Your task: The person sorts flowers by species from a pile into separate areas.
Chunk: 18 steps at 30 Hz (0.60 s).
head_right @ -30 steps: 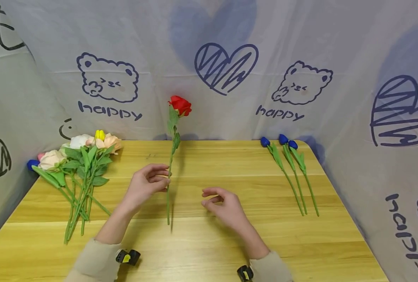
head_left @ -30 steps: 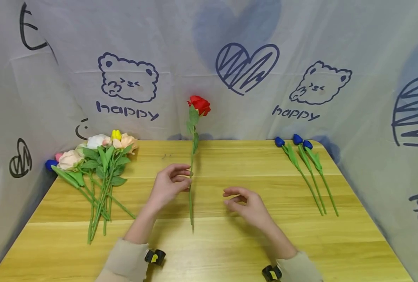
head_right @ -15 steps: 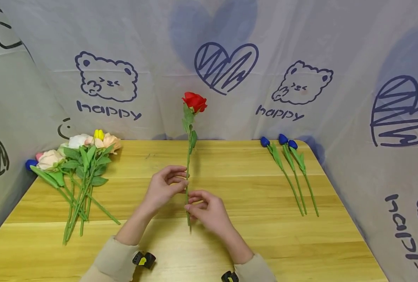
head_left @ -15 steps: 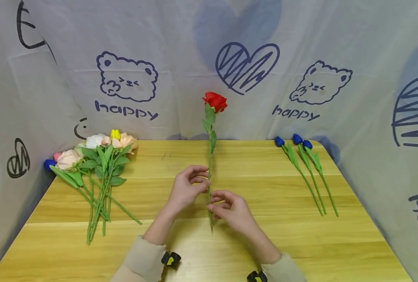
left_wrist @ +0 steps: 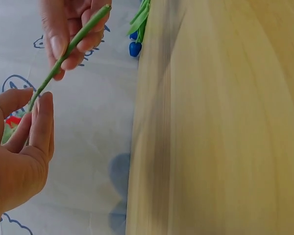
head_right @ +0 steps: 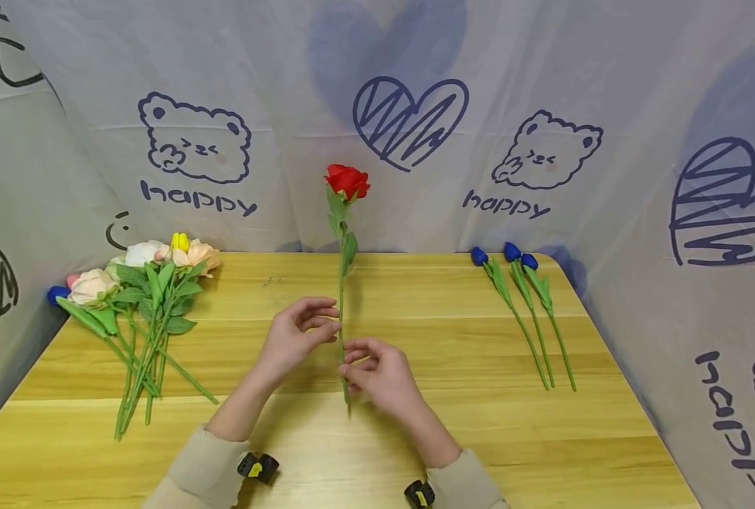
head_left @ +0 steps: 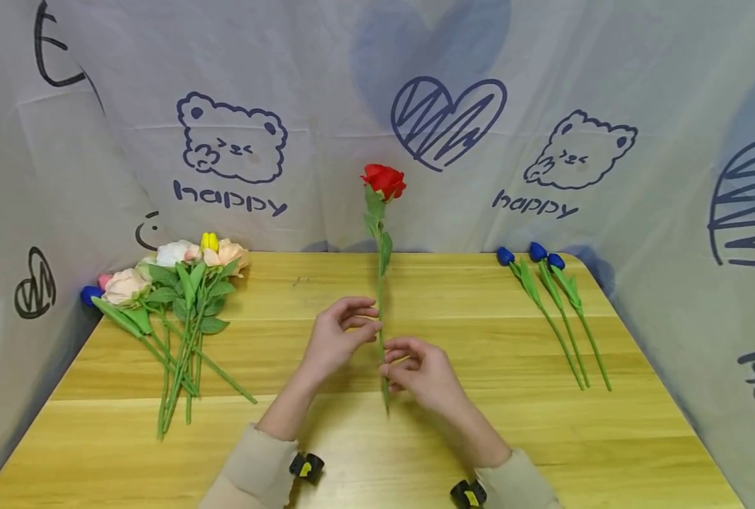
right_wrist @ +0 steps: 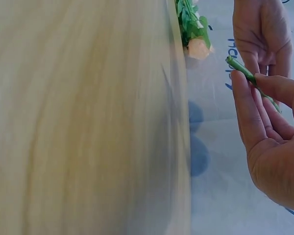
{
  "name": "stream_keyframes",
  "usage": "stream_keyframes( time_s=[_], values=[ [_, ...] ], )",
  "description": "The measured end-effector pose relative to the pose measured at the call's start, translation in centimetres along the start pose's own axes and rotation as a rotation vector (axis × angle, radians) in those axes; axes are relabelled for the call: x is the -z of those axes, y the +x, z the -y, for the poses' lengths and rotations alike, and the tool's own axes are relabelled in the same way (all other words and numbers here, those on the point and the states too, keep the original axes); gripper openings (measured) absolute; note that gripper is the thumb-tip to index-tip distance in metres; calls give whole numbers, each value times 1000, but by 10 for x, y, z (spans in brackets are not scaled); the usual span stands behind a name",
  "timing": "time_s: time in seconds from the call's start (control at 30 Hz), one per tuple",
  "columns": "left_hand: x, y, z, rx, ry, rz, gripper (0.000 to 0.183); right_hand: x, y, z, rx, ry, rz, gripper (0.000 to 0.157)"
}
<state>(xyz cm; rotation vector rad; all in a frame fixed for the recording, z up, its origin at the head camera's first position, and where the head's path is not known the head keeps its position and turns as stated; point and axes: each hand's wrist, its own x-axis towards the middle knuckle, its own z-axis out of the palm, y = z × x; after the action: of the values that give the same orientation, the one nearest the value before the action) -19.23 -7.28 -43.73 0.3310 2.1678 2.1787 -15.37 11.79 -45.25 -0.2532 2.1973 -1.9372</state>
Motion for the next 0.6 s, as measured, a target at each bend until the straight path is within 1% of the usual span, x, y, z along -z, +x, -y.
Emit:
stream_keyframes(
  time_s=[0.1, 0.27, 0.4, 0.6],
  values=[
    [7, -2, 0, -14, 24, -13, 39, 5, 3, 0, -6, -30, -12, 35],
    [25, -7, 1, -32, 71, -41, 39, 18, 10, -1, -40, -102, -27, 35],
    [44, -13, 1, -28, 126, -67, 39, 30, 15, -3, -81, -156, -27, 34],
    [76, -24, 0, -21, 267, -120, 39, 43, 15, -8, -166, -211, -16, 30]
  ],
)
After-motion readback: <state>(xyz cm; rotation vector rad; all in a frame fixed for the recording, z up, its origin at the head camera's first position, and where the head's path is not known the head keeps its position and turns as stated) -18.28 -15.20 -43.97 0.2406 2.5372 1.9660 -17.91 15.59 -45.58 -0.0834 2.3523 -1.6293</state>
